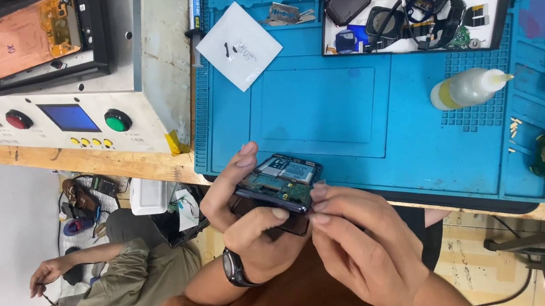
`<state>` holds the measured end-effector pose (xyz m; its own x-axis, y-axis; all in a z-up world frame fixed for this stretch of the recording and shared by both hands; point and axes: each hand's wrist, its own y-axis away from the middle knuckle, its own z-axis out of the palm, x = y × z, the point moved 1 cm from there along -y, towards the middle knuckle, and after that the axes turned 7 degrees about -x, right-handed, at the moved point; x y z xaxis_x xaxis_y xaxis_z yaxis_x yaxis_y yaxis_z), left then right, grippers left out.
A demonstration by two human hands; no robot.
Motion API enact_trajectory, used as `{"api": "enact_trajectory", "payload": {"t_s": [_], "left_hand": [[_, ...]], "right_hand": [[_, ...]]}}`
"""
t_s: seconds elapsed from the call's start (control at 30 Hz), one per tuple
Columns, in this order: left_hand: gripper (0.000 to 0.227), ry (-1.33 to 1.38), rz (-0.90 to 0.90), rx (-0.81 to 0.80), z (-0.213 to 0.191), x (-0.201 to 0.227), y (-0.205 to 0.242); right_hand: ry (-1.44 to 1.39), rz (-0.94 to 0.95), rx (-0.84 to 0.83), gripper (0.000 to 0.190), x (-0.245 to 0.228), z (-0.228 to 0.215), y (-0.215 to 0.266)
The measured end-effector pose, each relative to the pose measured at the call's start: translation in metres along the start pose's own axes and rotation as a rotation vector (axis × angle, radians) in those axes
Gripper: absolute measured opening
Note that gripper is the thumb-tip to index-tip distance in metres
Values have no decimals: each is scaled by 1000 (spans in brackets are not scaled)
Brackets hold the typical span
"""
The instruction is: The person works on a disassembled smartphone, applying liquid from a bottle to the internal components and peeling off a protective film from a screen assembly. The person handles the phone, a liquid bottle, and a screen protector while seated at a workbench.
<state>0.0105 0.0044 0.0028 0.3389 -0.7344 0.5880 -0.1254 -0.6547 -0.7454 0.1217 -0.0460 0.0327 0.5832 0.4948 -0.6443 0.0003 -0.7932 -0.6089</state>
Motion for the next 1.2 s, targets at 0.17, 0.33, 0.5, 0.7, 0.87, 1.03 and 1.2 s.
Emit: {"api": "enact_trajectory", "payload": {"t_s": [0.17,0.33,0.5,0.7,0.87,1.03,1.2], "left_hand": [[21,7,-22,-26,-1,-1,1],[25,2,3,-38,0,-1,-3],[20,41,-15,-142,-4,-2,-3],[24,-9,10,-153,-4,0,-6],[24,-12,19,-147,-3,2,-10],[24,-16,31,-168,-4,2,-8],[32,-35,46,-146,-6,-1,-4]], "right_hand": [[16,-16,-18,17,-1,-2,-3],[67,-51,1,14,-1,-2,-8],[58,-75,54,9,-1,-1,-13],[32,-43,83,8,-2,1,-11],[45,-56,102,8,1,2,-11],[9,-44,130,8,2,4,-7],[-126,4,113,9,8,7,4]]}}
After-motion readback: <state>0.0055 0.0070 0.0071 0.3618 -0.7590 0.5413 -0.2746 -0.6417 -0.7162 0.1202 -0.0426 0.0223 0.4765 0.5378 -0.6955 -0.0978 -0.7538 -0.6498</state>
